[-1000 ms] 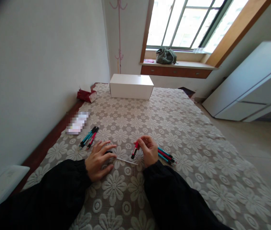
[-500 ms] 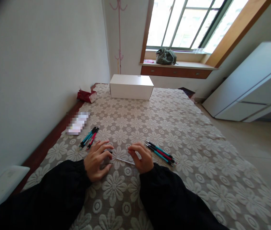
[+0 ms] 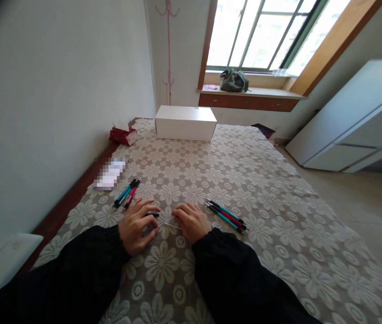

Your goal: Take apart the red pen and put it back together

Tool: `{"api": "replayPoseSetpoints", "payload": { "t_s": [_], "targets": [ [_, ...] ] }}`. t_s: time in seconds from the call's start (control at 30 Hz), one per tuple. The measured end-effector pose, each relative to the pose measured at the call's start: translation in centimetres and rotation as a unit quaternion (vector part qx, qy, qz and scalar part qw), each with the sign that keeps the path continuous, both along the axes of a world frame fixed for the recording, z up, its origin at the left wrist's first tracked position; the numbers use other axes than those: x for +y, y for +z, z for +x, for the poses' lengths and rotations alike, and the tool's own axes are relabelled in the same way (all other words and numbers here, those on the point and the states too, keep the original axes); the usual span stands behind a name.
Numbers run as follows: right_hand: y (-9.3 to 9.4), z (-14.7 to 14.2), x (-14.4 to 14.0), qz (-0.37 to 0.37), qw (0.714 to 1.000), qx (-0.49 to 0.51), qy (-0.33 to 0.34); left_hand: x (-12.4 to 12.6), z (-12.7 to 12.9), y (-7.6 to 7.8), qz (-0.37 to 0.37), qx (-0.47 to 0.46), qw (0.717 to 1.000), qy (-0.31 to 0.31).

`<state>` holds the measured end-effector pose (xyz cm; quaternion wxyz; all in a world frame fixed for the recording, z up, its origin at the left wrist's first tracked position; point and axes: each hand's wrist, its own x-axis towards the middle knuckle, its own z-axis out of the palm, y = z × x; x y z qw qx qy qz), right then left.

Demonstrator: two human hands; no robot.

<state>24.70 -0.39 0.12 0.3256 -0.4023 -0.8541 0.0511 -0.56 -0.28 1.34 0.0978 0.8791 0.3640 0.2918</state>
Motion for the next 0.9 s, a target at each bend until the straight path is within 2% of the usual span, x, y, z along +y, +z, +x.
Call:
{"api": "replayPoseSetpoints", "payload": {
  "t_s": [0.17,0.4,0.9],
  "targets": [
    [0.1,0.0,-0.2,-0.007,1.000,-0.023,-0.019,0.0,0.0,0.0,0.007,-0.009,1.000,0.014],
    [0.8,-0.3,-0.6,0.016,0.999,-0.019,0.025,0.2,0.0,-0.1,0.019,-0.013,0.999,0.030],
    [0.9,-0.7,-0.6,0.046,0.997,-0.022,0.054,0.4,-0.1,-0.7,0.016,-0.010,1.000,0.012]
  ]
}}
